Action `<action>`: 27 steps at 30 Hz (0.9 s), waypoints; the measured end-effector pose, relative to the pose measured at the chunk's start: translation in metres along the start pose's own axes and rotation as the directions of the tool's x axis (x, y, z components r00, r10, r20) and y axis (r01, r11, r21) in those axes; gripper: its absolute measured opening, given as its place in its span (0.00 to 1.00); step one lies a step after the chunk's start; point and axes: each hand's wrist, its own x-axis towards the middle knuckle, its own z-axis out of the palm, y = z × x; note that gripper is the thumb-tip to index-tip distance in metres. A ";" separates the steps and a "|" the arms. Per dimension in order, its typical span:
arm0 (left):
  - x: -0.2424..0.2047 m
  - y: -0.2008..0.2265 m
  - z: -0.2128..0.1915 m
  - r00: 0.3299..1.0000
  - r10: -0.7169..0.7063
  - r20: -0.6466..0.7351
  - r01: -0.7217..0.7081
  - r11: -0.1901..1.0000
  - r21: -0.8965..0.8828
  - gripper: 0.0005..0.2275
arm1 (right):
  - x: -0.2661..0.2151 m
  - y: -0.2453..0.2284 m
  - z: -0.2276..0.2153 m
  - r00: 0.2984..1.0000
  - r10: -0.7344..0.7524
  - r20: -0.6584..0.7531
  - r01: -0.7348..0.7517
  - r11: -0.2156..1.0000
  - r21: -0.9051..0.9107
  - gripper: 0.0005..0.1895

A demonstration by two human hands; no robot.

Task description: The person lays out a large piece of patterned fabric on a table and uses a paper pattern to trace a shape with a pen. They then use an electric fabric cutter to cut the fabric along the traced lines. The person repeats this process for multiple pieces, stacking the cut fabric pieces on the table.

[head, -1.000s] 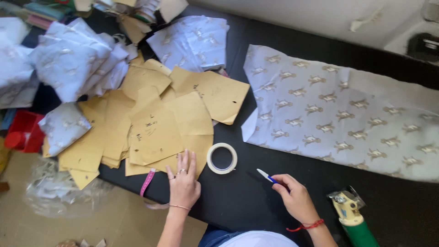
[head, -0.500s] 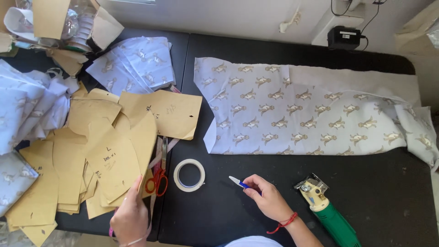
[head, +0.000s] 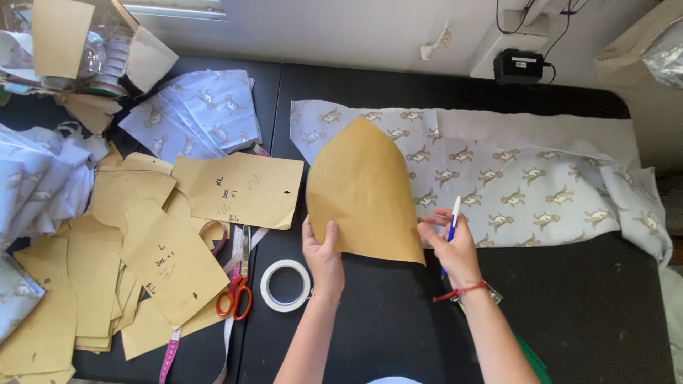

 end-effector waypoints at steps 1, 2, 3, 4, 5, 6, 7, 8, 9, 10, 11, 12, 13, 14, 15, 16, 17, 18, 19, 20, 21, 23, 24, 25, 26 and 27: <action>0.000 -0.005 0.008 0.999 -0.047 0.012 0.047 0.998 -0.040 0.13 | 0.021 0.020 -0.016 0.999 0.010 -0.031 -0.016 0.981 -0.194 0.20; 0.005 -0.008 0.018 0.996 -0.086 0.038 0.089 0.993 -0.079 0.12 | 0.046 0.037 -0.030 0.998 0.003 -0.068 -0.028 0.927 -0.373 0.20; 0.009 -0.013 0.021 0.996 -0.082 0.044 0.085 0.993 -0.086 0.12 | 0.051 0.034 -0.034 0.998 -0.007 -0.070 -0.020 0.927 -0.375 0.20; 0.010 -0.019 0.022 0.998 -0.059 0.008 0.059 0.996 -0.060 0.11 | 0.052 0.033 -0.038 0.994 0.104 -0.041 -0.111 0.918 -0.380 0.17; 0.012 -0.024 0.022 0.999 -0.035 -0.028 0.034 0.999 -0.033 0.10 | 0.054 0.033 -0.042 0.977 0.213 -0.013 -0.201 0.899 -0.389 0.15; 0.016 -0.033 0.018 0.999 -0.040 -0.034 0.039 0.999 -0.030 0.10 | 0.044 0.018 -0.037 0.975 0.221 -0.012 -0.208 0.896 -0.391 0.15; 0.020 -0.041 0.013 0.993 -0.087 -0.074 0.079 0.991 -0.104 0.12 | 0.035 0.003 -0.032 0.946 0.320 0.057 -0.291 0.911 -0.291 0.20; 0.029 -0.049 0.011 0.986 -0.129 -0.103 0.109 0.978 -0.178 0.14 | 0.029 -0.014 -0.025 0.907 0.398 0.136 -0.371 0.910 -0.186 0.25; 0.030 -0.050 0.010 0.987 -0.127 -0.100 0.109 0.979 -0.175 0.14 | 0.040 0.011 -0.030 0.908 0.397 0.136 -0.371 0.911 -0.181 0.25; 0.030 -0.052 0.008 0.980 -0.164 -0.115 0.158 0.986 -0.058 0.15 | 0.050 0.036 -0.037 0.938 0.322 0.130 -0.320 0.947 -0.032 0.19; 0.029 -0.054 0.006 0.971 -0.198 -0.133 0.207 0.977 0.058 0.16 | 0.058 0.061 -0.043 0.963 0.246 0.111 -0.258 0.959 0.117 0.14; 0.026 -0.058 0.006 0.968 -0.211 -0.138 0.221 0.973 0.063 0.16 | 0.061 0.063 -0.046 0.960 0.260 0.105 -0.271 0.956 0.115 0.14; 0.022 -0.060 0.006 0.974 -0.197 -0.111 0.214 0.963 0.162 0.18 | 0.064 0.065 -0.049 0.981 0.118 -0.155 -0.130 0.989 -0.070 0.16; 0.022 -0.062 0.007 0.981 -0.176 -0.081 0.192 0.948 0.255 0.19 | 0.070 0.066 -0.049 0.929 -0.087 -0.359 -0.020 0.958 -0.285 0.19; 0.018 -0.064 0.005 0.980 -0.178 -0.087 0.195 0.947 0.256 0.19 | 0.071 0.068 -0.050 0.931 -0.083 -0.356 -0.024 0.958 -0.287 0.19; 0.018 -0.065 0.005 0.984 -0.170 -0.045 0.176 0.928 0.327 0.22 | 0.075 0.068 -0.050 0.919 -0.089 -0.383 -0.081 0.911 -0.405 0.21; 0.018 -0.066 0.006 0.986 -0.165 -0.002 0.153 0.905 0.397 0.26 | 0.079 0.069 -0.050 0.907 -0.098 -0.409 -0.140 0.846 -0.514 0.24; 0.018 -0.062 0.007 0.986 -0.167 0.000 0.154 0.905 0.396 0.26 | 0.077 0.062 -0.047 0.906 -0.099 -0.412 -0.141 0.846 -0.514 0.24; 0.017 -0.059 0.007 0.992 -0.126 0.030 0.098 0.878 0.468 0.28 | 0.076 0.055 -0.045 0.928 -0.050 -0.370 -0.161 0.840 -0.518 0.27; 0.017 -0.055 0.008 0.994 -0.087 0.061 0.041 0.843 0.536 0.30 | 0.074 0.049 -0.042 0.946 0.002 -0.324 -0.181 0.833 -0.523 0.31; 0.018 -0.050 0.011 0.994 -0.089 0.061 0.042 0.843 0.537 0.30 | 0.073 0.046 -0.043 0.946 0.003 -0.325 -0.183 0.832 -0.523 0.31; 0.019 -0.039 0.013 0.993 -0.077 0.091 -0.002 0.756 0.655 0.30 | 0.071 0.043 -0.041 0.956 -0.023 -0.294 -0.153 0.814 -0.560 0.28; 0.023 -0.039 0.012 0.993 -0.081 0.091 0.001 0.753 0.658 0.30 | 0.071 0.044 -0.040 0.955 -0.018 -0.296 -0.158 0.815 -0.558 0.28; 0.027 -0.040 0.010 0.991 -0.067 0.114 -0.036 0.695 0.718 0.30 | 0.071 0.045 -0.039 0.951 -0.019 -0.309 -0.162 0.820 -0.549 0.28; 0.032 -0.040 0.011 0.989 -0.048 0.138 -0.077 0.635 0.768 0.29 | 0.075 0.043 -0.038 0.947 -0.026 -0.319 -0.159 0.826 -0.541 0.27; 0.033 -0.043 0.010 0.989 -0.045 0.137 -0.078 0.635 0.768 0.29 | 0.079 0.049 -0.039 0.948 -0.028 -0.317 -0.156 0.827 -0.541 0.27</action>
